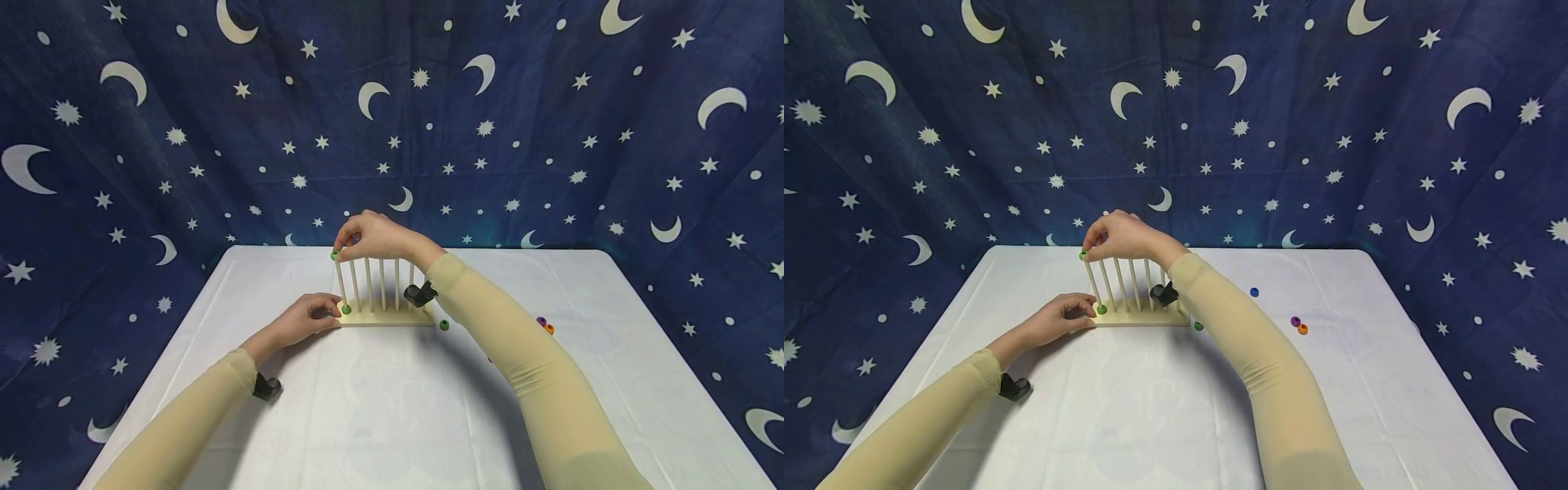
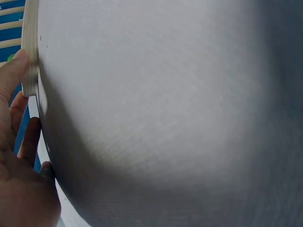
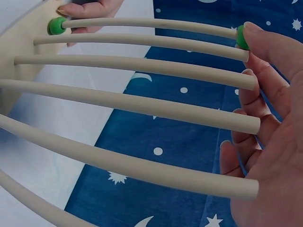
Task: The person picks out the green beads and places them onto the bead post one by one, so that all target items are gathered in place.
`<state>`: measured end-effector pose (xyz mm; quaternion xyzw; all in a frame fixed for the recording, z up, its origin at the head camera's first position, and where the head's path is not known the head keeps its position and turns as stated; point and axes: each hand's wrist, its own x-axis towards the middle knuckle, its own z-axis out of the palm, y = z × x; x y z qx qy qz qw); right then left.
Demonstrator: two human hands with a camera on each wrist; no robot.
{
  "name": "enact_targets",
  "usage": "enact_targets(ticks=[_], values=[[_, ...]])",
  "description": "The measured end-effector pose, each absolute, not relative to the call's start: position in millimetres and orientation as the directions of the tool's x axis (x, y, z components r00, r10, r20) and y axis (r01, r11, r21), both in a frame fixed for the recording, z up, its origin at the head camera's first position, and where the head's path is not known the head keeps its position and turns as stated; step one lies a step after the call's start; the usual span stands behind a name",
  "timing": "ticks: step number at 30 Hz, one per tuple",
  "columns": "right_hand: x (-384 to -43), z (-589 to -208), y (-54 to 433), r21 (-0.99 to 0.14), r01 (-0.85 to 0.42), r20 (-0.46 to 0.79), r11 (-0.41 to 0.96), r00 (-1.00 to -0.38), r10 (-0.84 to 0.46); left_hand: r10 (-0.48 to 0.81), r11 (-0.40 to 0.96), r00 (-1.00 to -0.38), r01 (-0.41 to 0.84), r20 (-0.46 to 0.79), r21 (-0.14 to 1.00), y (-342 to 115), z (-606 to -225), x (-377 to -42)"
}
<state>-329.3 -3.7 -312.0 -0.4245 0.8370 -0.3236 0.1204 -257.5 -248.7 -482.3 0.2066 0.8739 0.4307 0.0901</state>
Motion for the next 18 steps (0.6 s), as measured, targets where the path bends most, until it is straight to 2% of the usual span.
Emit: enact_targets(ticks=[9,18], values=[[-329.8,-313.9,-3.6,-0.628,-0.639,0.074,0.445,-0.618,-0.783,0.441,0.545,-0.897,0.291,0.026,0.786,-248.4,-481.2,-257.3],[-332.0,-307.7,5.0,-0.665,-0.619,0.094,0.418,-0.624,-0.776,0.437,0.542,-0.899,0.287,0.027,0.79,-248.4,-483.1,-258.2]])
